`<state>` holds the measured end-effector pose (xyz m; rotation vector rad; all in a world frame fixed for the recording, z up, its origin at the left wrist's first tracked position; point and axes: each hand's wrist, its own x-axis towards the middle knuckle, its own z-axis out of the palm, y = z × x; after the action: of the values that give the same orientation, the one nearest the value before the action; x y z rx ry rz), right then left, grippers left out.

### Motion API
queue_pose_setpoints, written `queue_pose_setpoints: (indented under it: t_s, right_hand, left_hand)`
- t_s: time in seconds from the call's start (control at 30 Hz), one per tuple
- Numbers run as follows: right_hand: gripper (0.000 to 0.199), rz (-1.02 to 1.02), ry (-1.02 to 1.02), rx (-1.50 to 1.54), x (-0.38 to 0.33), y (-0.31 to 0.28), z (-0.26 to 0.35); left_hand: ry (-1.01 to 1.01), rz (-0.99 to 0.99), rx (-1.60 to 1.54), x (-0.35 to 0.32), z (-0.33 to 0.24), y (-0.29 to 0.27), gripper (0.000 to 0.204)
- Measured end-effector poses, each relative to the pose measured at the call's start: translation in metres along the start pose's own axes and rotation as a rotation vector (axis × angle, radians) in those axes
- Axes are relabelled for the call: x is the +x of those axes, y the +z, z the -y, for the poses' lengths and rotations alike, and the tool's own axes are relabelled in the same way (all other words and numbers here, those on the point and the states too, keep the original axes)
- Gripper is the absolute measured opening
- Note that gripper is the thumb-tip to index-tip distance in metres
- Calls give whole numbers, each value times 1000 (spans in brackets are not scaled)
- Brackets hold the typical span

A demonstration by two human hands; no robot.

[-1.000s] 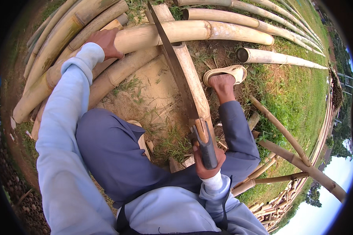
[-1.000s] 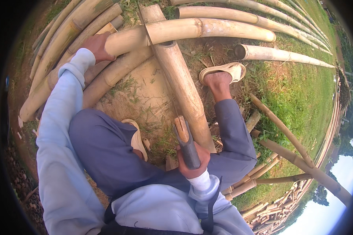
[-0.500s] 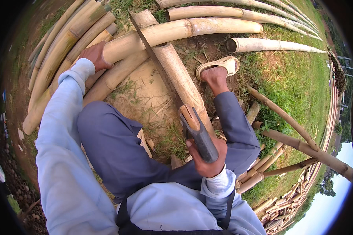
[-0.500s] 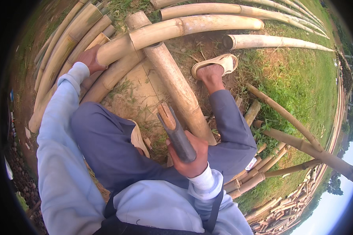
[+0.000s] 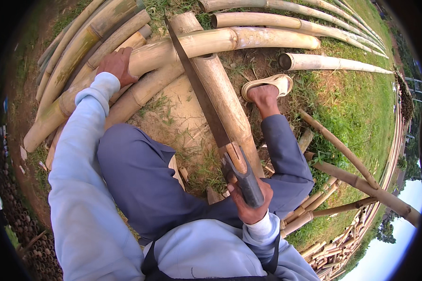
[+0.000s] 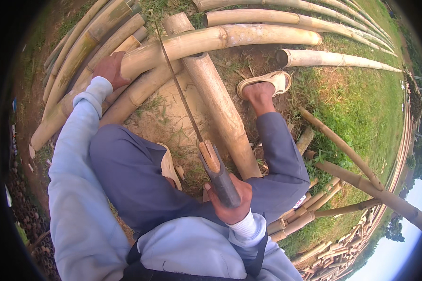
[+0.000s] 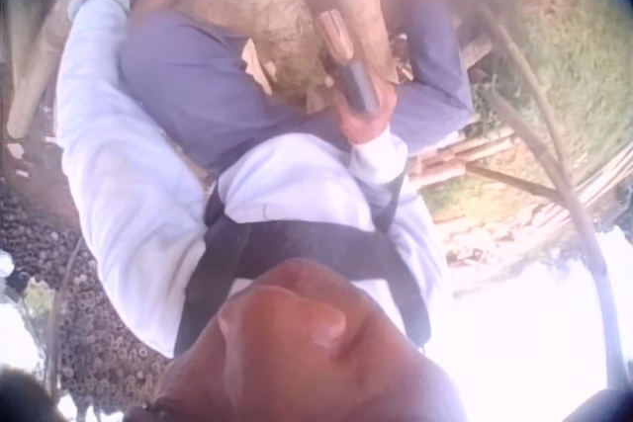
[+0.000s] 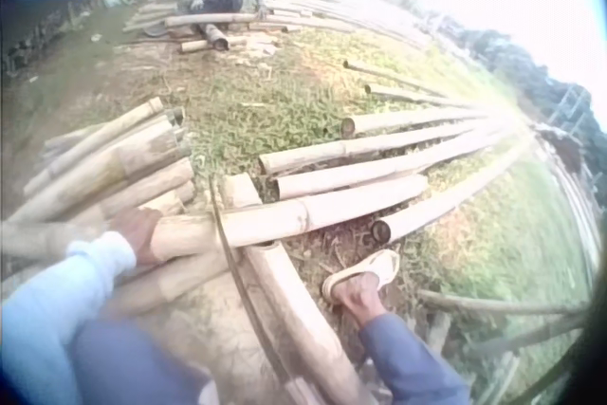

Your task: The person sits on the ground and uses a hand saw to cut long bamboo poles into shorter sections. They repeatedly position a pole, saw through it, and move the cut piece aside to continue with the next one.

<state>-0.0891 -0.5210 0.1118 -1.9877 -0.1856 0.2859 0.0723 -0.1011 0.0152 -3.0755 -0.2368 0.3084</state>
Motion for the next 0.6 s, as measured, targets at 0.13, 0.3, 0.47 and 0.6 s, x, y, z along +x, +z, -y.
queue_pose_setpoints:
  t_s: [0.13,0.3,0.47,0.6]
  right_hand:
    - [17,-54,-205,-178,-16,-15,12]
    - [19,15,-160,-110,5,0,3]
    - [19,9,-176,-75,23,14,-6]
    - [18,21,-216,-104,35,21,-7]
  left_hand:
    - [2,-124,15,-1,-5,9,72]
    - [-5,-215,67,-19,-11,25,89]
    - [3,-196,-48,-18,-10,21,87]
    - [18,-108,-62,-10,-3,6,83]
